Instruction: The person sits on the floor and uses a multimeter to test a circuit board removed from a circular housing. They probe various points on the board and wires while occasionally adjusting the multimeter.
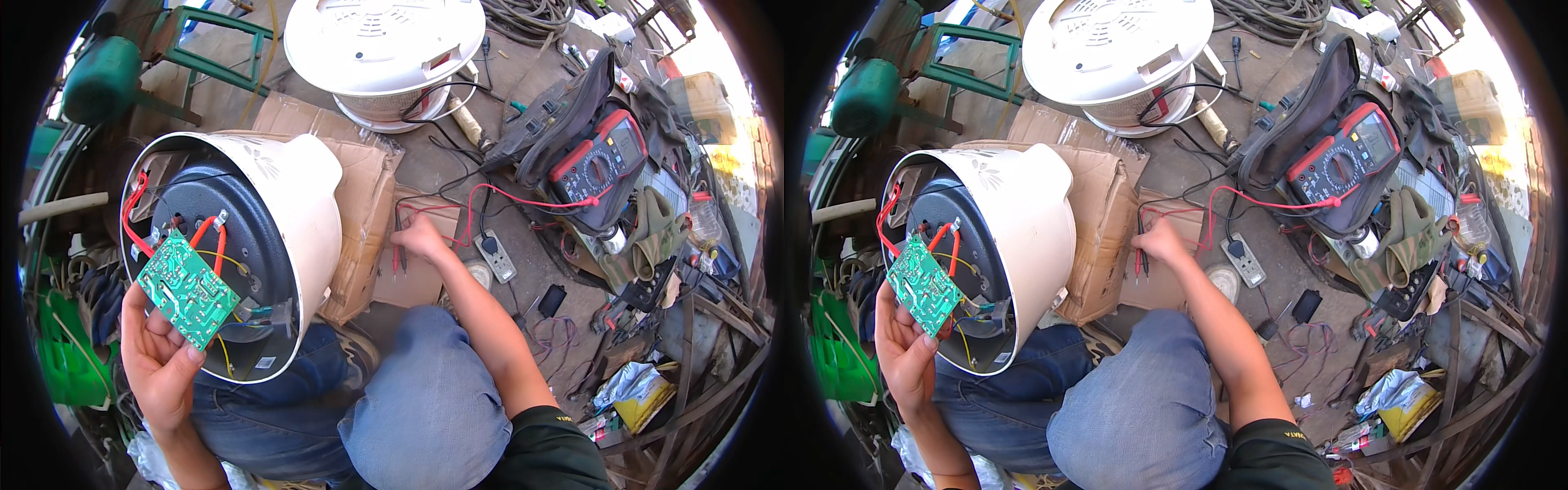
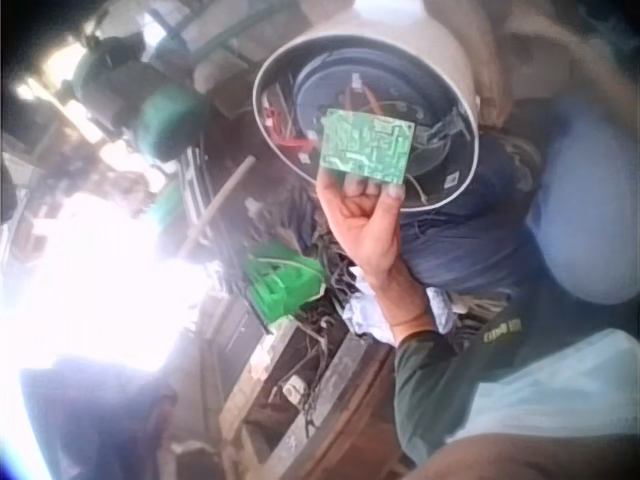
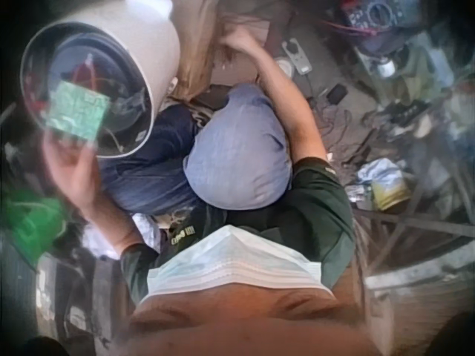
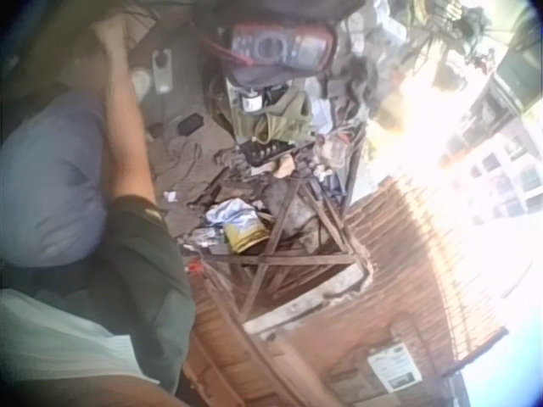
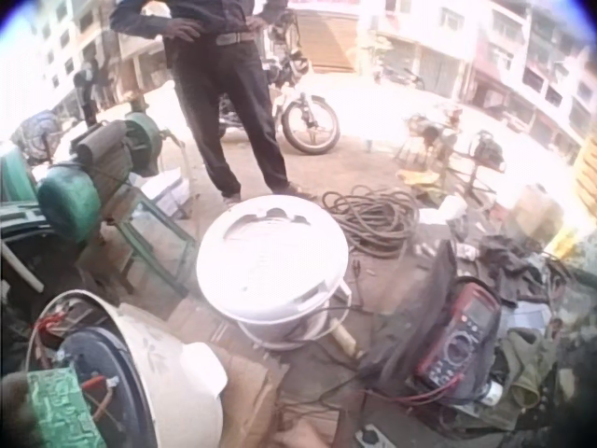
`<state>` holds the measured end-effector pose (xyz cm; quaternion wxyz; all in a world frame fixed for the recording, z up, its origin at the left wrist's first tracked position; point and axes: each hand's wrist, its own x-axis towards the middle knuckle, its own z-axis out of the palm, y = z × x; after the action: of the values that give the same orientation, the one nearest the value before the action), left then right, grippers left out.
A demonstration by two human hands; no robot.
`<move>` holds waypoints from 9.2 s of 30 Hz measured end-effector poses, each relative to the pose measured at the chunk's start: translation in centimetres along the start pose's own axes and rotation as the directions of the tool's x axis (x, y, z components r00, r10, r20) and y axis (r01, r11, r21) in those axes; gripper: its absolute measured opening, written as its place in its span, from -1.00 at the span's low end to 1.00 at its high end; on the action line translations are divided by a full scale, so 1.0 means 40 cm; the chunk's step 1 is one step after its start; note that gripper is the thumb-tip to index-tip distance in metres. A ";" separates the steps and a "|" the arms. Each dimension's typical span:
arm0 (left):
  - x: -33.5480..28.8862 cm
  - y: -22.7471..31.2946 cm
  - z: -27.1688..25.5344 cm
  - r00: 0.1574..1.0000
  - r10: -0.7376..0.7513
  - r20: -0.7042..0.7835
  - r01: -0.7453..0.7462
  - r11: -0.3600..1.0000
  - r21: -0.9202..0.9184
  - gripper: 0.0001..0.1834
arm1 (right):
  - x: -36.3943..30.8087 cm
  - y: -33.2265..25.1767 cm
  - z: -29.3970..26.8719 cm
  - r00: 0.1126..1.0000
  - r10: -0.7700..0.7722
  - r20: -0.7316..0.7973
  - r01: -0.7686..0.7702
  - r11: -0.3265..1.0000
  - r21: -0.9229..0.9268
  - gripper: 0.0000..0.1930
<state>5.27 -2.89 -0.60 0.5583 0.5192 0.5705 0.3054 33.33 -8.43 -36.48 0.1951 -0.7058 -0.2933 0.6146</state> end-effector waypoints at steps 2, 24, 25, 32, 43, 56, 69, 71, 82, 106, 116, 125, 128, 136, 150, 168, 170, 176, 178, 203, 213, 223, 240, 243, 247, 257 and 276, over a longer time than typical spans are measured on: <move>-0.007 -0.001 -0.011 1.000 -0.021 -0.003 0.021 1.000 0.001 -0.05 | -0.077 -0.024 -0.061 0.999 -0.039 0.035 0.025 0.936 0.352 -0.85; -0.008 -0.035 -0.040 0.966 0.030 0.256 0.042 0.961 -0.272 -0.20 | -0.838 -0.148 -0.234 0.687 -0.600 -0.409 0.723 0.616 0.312 -0.58; -0.007 -0.040 -0.035 0.966 0.032 0.256 0.035 0.967 -0.253 -0.20 | -0.862 -0.161 -0.259 0.627 -0.572 -0.529 0.763 0.589 0.267 -0.56; -0.011 -0.039 -0.019 0.967 0.055 0.249 -0.021 0.990 -0.138 -0.24 | -0.983 -0.539 -0.245 0.458 -0.694 -0.556 0.871 0.476 0.123 -0.41; -0.017 -0.031 -0.033 0.957 0.026 0.288 0.012 0.991 -0.130 -0.22 | -0.689 -0.500 0.077 0.627 -0.604 -0.491 0.773 0.406 0.488 -0.78; -0.024 -0.029 -0.036 0.965 0.054 0.257 -0.027 0.994 -0.109 -0.29 | -0.699 -0.517 0.077 0.507 -0.722 -0.471 0.858 0.372 0.354 -0.74; -0.024 -0.037 -0.027 0.971 0.079 0.225 -0.055 0.992 -0.112 -0.30 | -0.706 -0.534 0.163 0.352 -0.842 -0.409 0.935 0.334 0.117 -0.79; -0.025 -0.038 -0.027 0.970 0.077 0.231 -0.053 0.993 -0.108 -0.29 | -0.706 -0.532 0.167 0.342 -0.849 -0.402 0.939 0.327 0.107 -0.79; -0.025 -0.038 -0.025 0.968 0.064 0.241 -0.043 0.995 -0.090 -0.27 | -0.681 -0.522 0.172 0.308 -0.861 -0.405 0.949 0.308 0.068 -0.79; -0.017 -0.054 -0.017 0.973 0.120 0.199 -0.096 0.988 -0.124 -0.24 | -0.683 -0.522 0.174 0.392 -0.830 -0.397 0.919 0.373 0.128 -0.78; -0.020 -0.050 -0.011 0.977 0.088 0.193 -0.059 0.987 -0.149 -0.24 | -0.692 -0.523 0.171 0.460 -0.790 -0.405 0.888 0.405 0.218 -0.75; -0.020 -0.047 -0.018 0.975 0.093 0.200 -0.050 0.976 -0.211 -0.27 | -0.690 -0.527 0.184 0.489 -0.759 -0.429 0.872 0.420 0.250 -0.79; -0.014 -0.047 -0.011 0.977 0.082 0.198 -0.041 0.978 -0.204 -0.26 | -0.685 -0.520 0.177 0.465 -0.774 -0.429 0.884 0.430 0.182 -0.77; -0.023 -0.047 -0.012 0.983 0.117 0.143 -0.093 0.982 -0.167 -0.24 | -0.675 -0.540 0.172 0.349 -0.854 -0.387 0.935 0.347 0.077 -0.78; -0.019 -0.057 0.002 0.985 0.135 0.106 -0.122 0.986 -0.117 -0.25 | -0.647 -0.526 0.173 0.410 -0.810 -0.419 0.912 0.363 0.190 -0.80; -0.023 -0.065 0.008 0.980 0.161 0.118 -0.148 0.983 -0.111 -0.23 | -0.646 -0.521 0.174 0.701 -0.625 -0.342 0.687 0.464 0.560 -0.88; -0.023 -0.063 0.006 0.980 0.164 0.112 -0.152 0.983 -0.106 -0.23 | -0.634 -0.517 0.187 0.576 -0.704 -0.415 0.809 0.416 0.416 -0.89; -0.037 -0.036 -0.009 0.987 0.111 0.112 -0.096 0.987 -0.128 -0.23 | -0.644 -0.527 0.192 0.653 -0.680 -0.334 0.752 0.528 0.394 -0.83; -0.021 -0.037 0.011 0.985 0.089 0.149 -0.067 0.987 -0.146 -0.24 | -0.645 -0.520 0.177 0.606 -0.696 -0.384 0.793 0.499 0.348 -0.83; -0.021 -0.046 -0.007 0.985 0.037 0.169 -0.003 0.980 -0.197 -0.23 | -0.643 -0.517 0.189 0.534 -0.717 -0.448 0.836 0.368 0.407 -0.79; -0.008 -0.047 -0.019 0.980 -0.032 0.195 0.076 0.971 -0.225 -0.19 | -0.626 -0.508 0.192 0.565 -0.698 -0.440 0.785 0.292 0.545 -0.77; 0.003 -0.037 -0.033 0.964 -0.084 0.250 0.148 0.957 -0.251 -0.18 | -0.586 -0.503 0.150 0.671 -0.612 -0.418 0.660 0.236 0.713 -0.77; 0.005 -0.042 -0.035 0.964 -0.086 0.253 0.152 0.955 -0.254 -0.18 | -0.593 -0.513 0.188 0.655 -0.659 -0.371 0.697 0.335 0.635 -0.82; 0.006 -0.036 -0.030 0.963 -0.078 0.259 0.152 0.947 -0.282 -0.18 | -0.588 -0.514 0.185 0.673 -0.641 -0.369 0.677 0.331 0.658 -0.80; 0.004 -0.038 -0.033 0.965 -0.066 0.252 0.140 0.948 -0.287 -0.19 | -0.592 -0.519 0.185 0.696 -0.632 -0.341 0.641 0.333 0.691 -0.77; 0.003 -0.031 -0.041 0.960 -0.064 0.272 0.151 0.938 -0.313 -0.26 | -0.587 -0.518 0.180 0.715 -0.627 -0.309 0.600 0.323 0.732 -0.78; 0.003 -0.038 -0.052 0.956 -0.066 0.287 0.155 0.942 -0.299 -0.30 | -0.586 -0.518 0.179 0.733 -0.616 -0.289 0.574 0.332 0.748 -0.79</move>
<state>2.92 -2.72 -1.65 0.7242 0.4262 0.4600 0.2868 20.98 -8.77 -6.86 0.6929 -0.3673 -0.2256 0.5780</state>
